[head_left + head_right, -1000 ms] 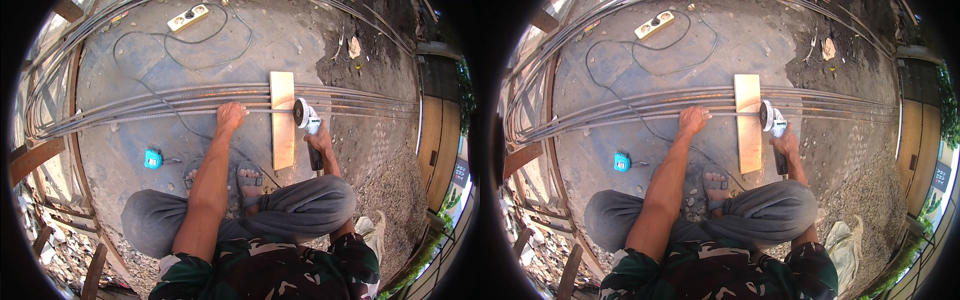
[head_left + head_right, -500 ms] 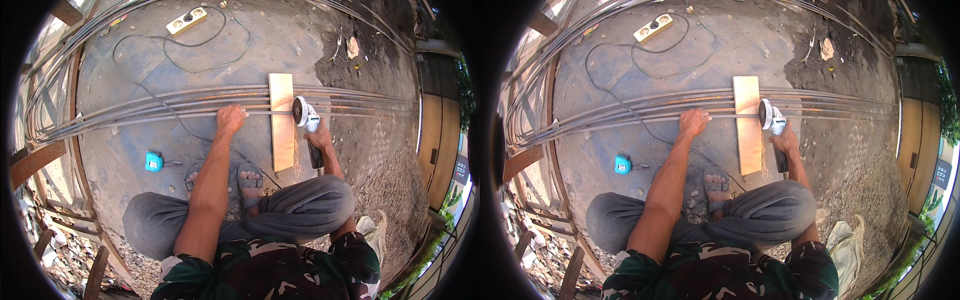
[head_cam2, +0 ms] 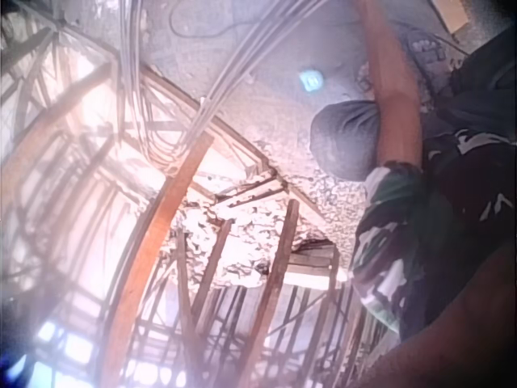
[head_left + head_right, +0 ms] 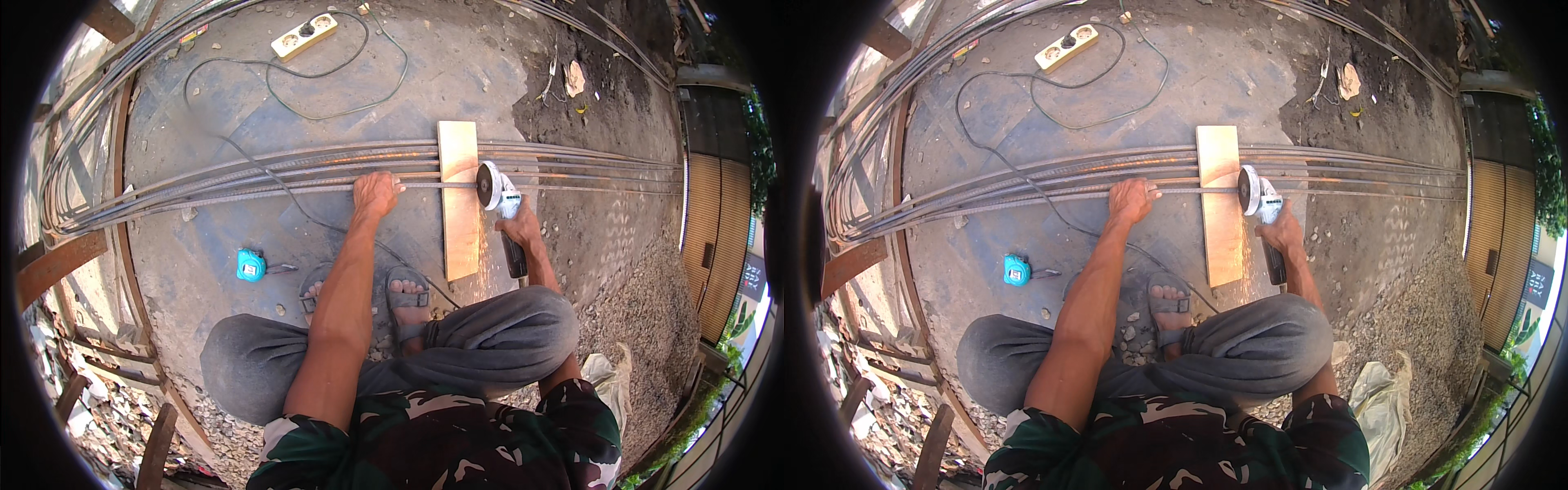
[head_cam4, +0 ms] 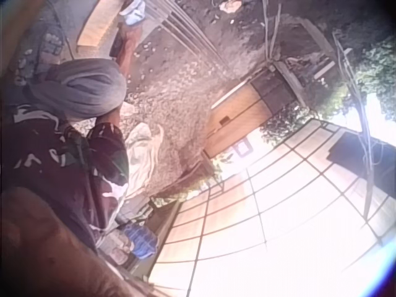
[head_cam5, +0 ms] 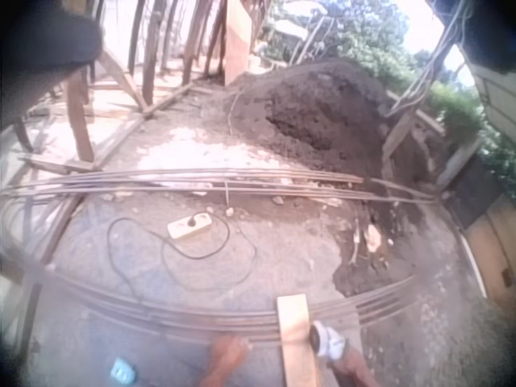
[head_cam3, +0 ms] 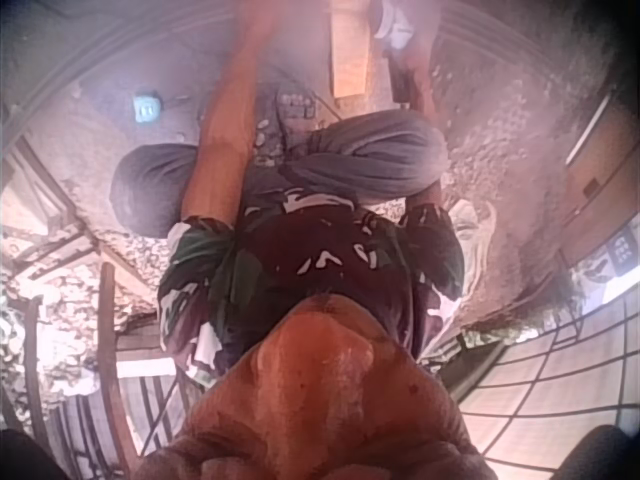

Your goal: The person measures a length of rebar using a measuring tape while sitting on the ground, then handles an angle grinder and moves the rebar bars.

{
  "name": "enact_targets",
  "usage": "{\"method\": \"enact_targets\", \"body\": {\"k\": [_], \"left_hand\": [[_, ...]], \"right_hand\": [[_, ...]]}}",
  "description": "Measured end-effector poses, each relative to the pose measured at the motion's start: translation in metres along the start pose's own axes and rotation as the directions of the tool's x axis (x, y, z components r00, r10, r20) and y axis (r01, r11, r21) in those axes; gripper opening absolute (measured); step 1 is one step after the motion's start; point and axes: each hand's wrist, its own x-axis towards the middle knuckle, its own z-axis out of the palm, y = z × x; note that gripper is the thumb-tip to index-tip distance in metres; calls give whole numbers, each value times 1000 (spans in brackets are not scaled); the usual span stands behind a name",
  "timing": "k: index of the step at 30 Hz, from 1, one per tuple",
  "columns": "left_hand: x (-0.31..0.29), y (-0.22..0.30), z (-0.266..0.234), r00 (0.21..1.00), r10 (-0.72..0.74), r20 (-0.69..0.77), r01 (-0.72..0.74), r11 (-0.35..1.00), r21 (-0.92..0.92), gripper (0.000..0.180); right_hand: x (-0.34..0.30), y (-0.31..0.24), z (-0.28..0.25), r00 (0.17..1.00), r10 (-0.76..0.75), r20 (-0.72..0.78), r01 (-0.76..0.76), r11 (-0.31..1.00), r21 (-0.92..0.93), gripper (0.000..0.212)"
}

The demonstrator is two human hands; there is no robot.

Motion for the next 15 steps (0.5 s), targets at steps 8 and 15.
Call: {"method": "enact_targets", "body": {"k": [8,15], "left_hand": [[-1,0,-1,1000,-6,-10,6,1000,-10,37],[-3,-1,-4,1000,-13,4,13,1000,17,40]], "right_hand": [[-7,0,1,999,30,-21,-30,1000,1,83],[1,-5,-1,999,-33,-15,33,999,17,84]]}}
